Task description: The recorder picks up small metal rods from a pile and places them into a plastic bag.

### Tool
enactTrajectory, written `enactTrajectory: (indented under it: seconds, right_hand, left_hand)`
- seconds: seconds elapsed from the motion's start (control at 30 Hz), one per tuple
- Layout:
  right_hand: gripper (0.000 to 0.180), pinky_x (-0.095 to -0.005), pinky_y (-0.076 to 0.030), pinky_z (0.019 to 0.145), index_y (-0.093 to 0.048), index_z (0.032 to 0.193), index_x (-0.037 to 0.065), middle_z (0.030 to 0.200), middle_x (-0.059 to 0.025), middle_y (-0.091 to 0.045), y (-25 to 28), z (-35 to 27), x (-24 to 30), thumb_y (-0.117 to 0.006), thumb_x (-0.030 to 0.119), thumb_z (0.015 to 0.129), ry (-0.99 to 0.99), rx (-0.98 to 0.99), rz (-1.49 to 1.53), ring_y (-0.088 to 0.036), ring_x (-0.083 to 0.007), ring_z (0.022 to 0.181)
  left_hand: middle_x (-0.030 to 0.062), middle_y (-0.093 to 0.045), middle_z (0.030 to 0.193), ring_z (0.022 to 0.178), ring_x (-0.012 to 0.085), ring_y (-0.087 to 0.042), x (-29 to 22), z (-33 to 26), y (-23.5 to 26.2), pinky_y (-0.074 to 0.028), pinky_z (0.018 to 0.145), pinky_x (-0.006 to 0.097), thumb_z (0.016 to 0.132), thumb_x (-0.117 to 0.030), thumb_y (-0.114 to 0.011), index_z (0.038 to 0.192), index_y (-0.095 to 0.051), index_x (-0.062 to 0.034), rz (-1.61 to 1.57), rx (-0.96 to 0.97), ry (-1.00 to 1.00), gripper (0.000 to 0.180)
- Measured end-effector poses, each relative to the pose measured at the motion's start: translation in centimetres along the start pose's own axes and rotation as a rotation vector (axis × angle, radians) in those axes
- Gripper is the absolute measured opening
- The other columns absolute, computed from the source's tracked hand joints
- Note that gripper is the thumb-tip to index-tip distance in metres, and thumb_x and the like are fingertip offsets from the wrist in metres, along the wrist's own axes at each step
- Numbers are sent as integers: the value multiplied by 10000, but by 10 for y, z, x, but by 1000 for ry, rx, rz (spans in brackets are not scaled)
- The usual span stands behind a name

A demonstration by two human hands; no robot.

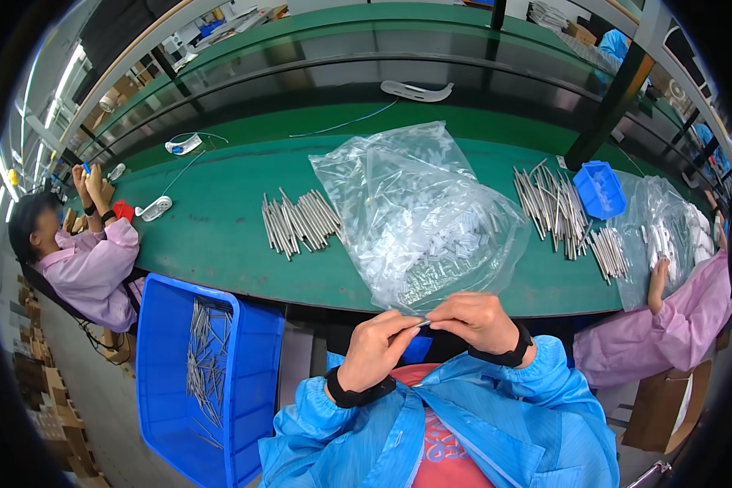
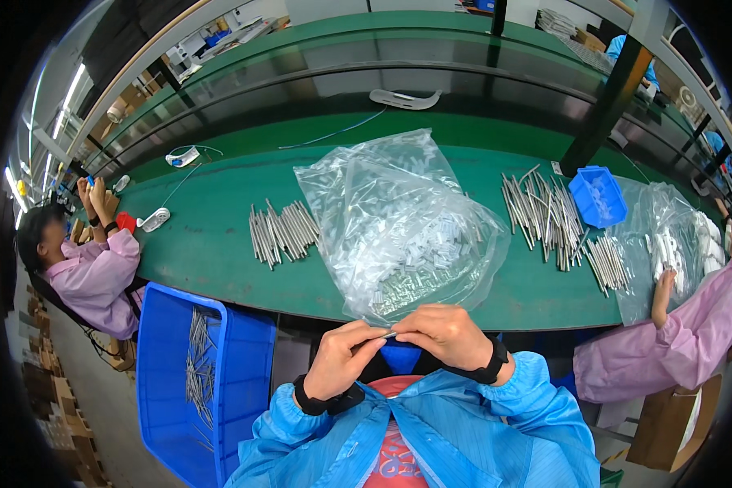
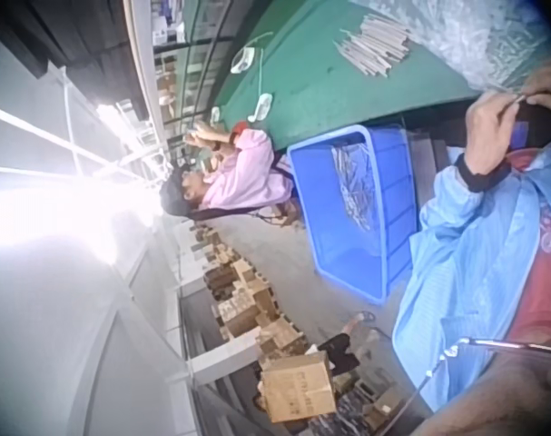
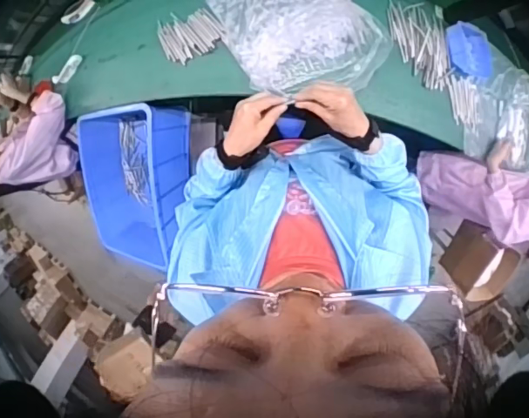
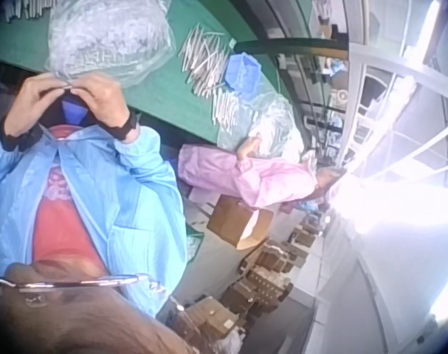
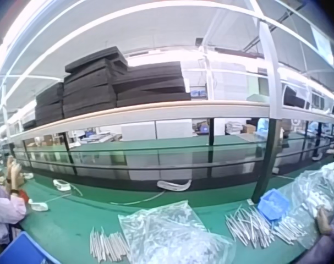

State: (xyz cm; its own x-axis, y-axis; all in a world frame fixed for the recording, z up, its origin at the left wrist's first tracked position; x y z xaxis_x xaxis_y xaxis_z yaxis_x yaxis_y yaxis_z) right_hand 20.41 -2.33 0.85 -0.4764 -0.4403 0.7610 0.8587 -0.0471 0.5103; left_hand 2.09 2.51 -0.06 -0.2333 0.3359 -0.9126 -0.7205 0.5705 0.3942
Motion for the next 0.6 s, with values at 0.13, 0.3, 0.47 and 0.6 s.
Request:
enactTrajectory:
  seconds: [0.13,0.3,0.47,0.6]
  right_hand:
    - [147,-360,-541,668,-715,945,34,883,-105,-700,5,-7,-1,-756,80,811,116,-33,-113,-683,-275,793]
    - [94,-361,-537,665,-696,910,38,875,-83,-673,10,-17,13,-730,78,832,82,-6,-248,-658,-259,763]
    - [84,-377,-545,678,-698,910,33,863,-112,-684,116,-75,-2,-717,67,836,-70,-414,-556,-666,-293,777]
    - [78,-365,-536,657,-696,901,3,823,-166,-699,224,-160,-57,-689,68,857,-574,-858,-762,-691,-308,721]
  left_hand:
    - [145,-570,732,626,250,-561,-7,8,-7,-431,582,355,873,-45,-681,1023,-716,19,116,26,-60,166]
    - [129,-664,857,736,220,-640,-8,3,-9,-492,671,311,835,5,-691,1085,-691,29,98,51,13,251]
    - [125,-649,1072,933,201,-638,-3,10,29,-502,831,302,840,41,-650,1123,-644,43,74,-237,-31,283]
    - [109,-649,991,887,176,-608,26,11,86,-485,792,302,915,-26,-607,1104,-643,49,238,-458,94,207]
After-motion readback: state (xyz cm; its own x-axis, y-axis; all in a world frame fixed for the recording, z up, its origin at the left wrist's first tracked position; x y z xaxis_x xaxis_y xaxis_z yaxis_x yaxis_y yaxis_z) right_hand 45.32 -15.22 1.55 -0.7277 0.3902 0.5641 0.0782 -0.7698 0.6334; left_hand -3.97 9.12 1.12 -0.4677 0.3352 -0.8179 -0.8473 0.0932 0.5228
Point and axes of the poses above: each hand's wrist, its own z-axis towards the middle knuckle, its own y-axis out of the back of the hand, x = y × z, the point moved 4 cm from there along z, towards the middle knuckle
